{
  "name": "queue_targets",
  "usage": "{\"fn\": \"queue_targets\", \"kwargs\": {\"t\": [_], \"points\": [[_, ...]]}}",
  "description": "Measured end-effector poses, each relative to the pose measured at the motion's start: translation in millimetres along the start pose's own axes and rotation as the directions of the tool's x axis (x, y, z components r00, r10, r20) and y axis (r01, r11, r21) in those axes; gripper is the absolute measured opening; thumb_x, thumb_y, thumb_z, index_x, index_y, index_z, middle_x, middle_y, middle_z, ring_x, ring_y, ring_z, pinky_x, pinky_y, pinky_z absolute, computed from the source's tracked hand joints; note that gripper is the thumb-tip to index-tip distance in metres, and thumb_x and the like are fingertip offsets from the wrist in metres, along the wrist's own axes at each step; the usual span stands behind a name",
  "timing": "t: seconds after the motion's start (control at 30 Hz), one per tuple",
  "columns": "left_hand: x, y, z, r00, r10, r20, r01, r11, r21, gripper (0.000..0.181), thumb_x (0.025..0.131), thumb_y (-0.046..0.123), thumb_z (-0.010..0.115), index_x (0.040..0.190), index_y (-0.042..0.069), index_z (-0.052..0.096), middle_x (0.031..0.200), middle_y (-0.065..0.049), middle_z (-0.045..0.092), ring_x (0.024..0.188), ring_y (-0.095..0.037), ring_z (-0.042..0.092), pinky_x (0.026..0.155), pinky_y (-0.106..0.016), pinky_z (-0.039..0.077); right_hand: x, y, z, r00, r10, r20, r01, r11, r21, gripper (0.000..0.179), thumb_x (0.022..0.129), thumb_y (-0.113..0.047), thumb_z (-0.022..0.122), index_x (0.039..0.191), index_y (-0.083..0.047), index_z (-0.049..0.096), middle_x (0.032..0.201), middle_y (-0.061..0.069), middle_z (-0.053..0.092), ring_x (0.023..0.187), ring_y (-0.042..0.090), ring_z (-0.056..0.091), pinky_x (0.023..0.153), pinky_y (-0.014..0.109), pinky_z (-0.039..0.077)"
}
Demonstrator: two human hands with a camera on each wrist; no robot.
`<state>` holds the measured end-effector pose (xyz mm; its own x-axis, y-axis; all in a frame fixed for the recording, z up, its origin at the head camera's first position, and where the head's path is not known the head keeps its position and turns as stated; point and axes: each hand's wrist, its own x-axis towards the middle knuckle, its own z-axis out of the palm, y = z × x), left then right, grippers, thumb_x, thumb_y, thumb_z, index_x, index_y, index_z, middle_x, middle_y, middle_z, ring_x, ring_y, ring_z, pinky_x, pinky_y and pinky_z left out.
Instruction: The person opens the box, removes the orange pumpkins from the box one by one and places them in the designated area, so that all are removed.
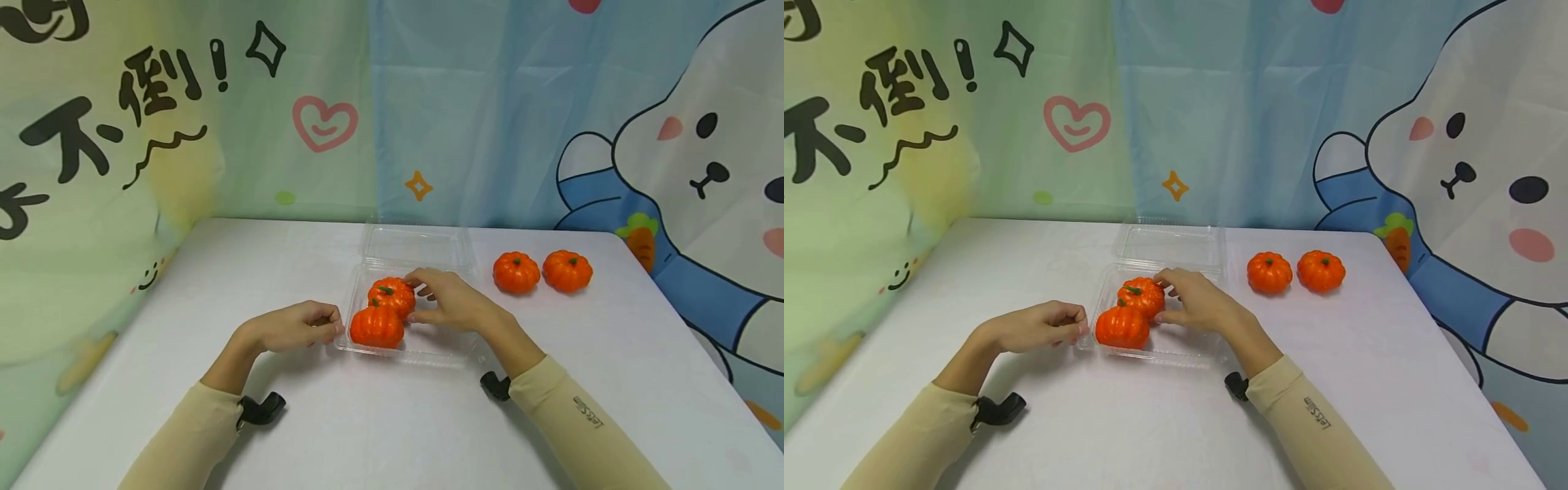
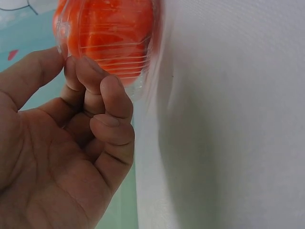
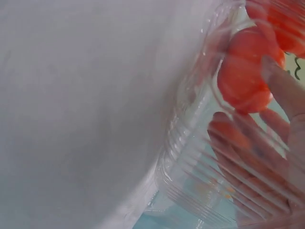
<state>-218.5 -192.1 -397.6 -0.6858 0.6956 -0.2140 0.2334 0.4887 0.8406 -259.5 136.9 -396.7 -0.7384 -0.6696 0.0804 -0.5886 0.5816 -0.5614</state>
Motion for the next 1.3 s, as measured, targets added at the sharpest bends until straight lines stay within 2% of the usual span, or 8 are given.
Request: {"fn": "queue_targets", "kwargs": {"t": [0.13,0.27,0.53,0.67,0.87,0.97,1.13,1.3], "points": [[0.9,-0.4,0.2,1.000,0.003,0.000,-0.003,1.000,0.012,0.018,0.105,0.021,0.055,0.094,0.007,0.060,0.084,-0.012,0.056,0.067,-0.013,0.044,0.061,-0.024,0.036,-1.2,1,0,0.999,-0.030,-0.022,0.031,0.999,0.021,0.074,0.085,-0.019,0.086,0.147,-0.004,0.050,0.125,0.012,0.057,0.114,0.032,0.066,0.095,0.044,0.057],[1.8,-0.2,0.9,1.000,0.008,0.001,-0.008,1.000,0.013,0.018,0.105,0.021,0.055,0.094,0.007,0.060,0.083,-0.012,0.056,0.067,-0.012,0.044,0.061,-0.024,0.036,-1.8,1,-1,0.999,-0.042,-0.032,0.042,0.999,0.020,0.073,0.083,-0.022,0.088,0.145,-0.006,0.053,0.121,0.011,0.054,0.112,0.032,0.067,0.094,0.042,0.057],[4.9,1.2,4.1,1.000,0.017,0.007,-0.017,1.000,-0.017,0.016,0.104,0.019,0.055,0.095,0.006,0.060,0.084,-0.015,0.056,0.067,-0.012,0.043,0.061,-0.024,0.036,-6.1,2,-4,1.000,0.025,0.001,-0.025,0.999,0.030,0.070,0.083,-0.023,0.087,0.142,-0.009,0.051,0.137,0.011,0.054,0.110,0.028,0.068,0.092,0.040,0.058],[6.1,0.9,5.2,1.000,0.016,0.002,-0.016,1.000,-0.023,0.015,0.104,0.018,0.055,0.095,0.007,0.061,0.086,-0.015,0.057,0.068,-0.013,0.044,0.061,-0.024,0.036,-9.1,1,-6,1.000,0.018,-0.002,-0.017,0.999,0.049,0.069,0.085,-0.022,0.085,0.142,-0.008,0.049,0.139,0.011,0.053,0.116,0.031,0.067,0.094,0.041,0.057],[8.5,0.6,6.5,1.000,0.027,0.002,-0.027,0.999,-0.021,0.014,0.103,0.017,0.054,0.096,0.007,0.061,0.087,-0.016,0.058,0.070,-0.013,0.046,0.063,-0.024,0.039,-16.0,3,-9,0.999,0.010,-0.031,-0.009,0.999,0.043,0.081,0.084,-0.019,0.086,0.152,-0.008,0.043,0.134,0.009,0.049,0.125,0.032,0.060,0.100,0.042,0.054],[9.8,0.3,6.7,1.000,0.029,-0.003,-0.029,0.999,-0.018,0.014,0.103,0.018,0.054,0.096,0.008,0.062,0.087,-0.014,0.059,0.071,-0.014,0.047,0.064,-0.024,0.039,-18.9,4,-11,0.999,0.015,-0.044,-0.014,1.000,0.026,0.078,0.084,-0.018,0.086,0.151,-0.012,0.046,0.133,0.007,0.048,0.126,0.029,0.058,0.101,0.041,0.053],[4.1,-1.2,5.2,1.000,0.012,-0.022,-0.012,1.000,-0.009,0.014,0.104,0.018,0.055,0.096,0.008,0.062,0.086,-0.009,0.058,0.074,-0.015,0.048,0.067,-0.025,0.042,-17.3,5,-11,0.997,-0.036,-0.062,0.037,0.999,0.016,0.071,0.084,-0.018,0.086,0.146,-0.015,0.051,0.136,0.006,0.046,0.127,0.027,0.054,0.101,0.041,0.053],[-0.5,-1.9,4.1,1.000,0.009,-0.021,-0.009,1.000,-0.009,0.015,0.104,0.017,0.055,0.096,0.006,0.061,0.085,-0.013,0.057,0.072,-0.014,0.047,0.065,-0.025,0.040,-18.9,6,-9,0.996,-0.045,-0.081,0.050,0.997,0.059,0.071,0.083,-0.016,0.085,0.145,-0.013,0.050,0.143,0.008,0.042,0.129,0.029,0.054,0.102,0.043,0.053]]}}
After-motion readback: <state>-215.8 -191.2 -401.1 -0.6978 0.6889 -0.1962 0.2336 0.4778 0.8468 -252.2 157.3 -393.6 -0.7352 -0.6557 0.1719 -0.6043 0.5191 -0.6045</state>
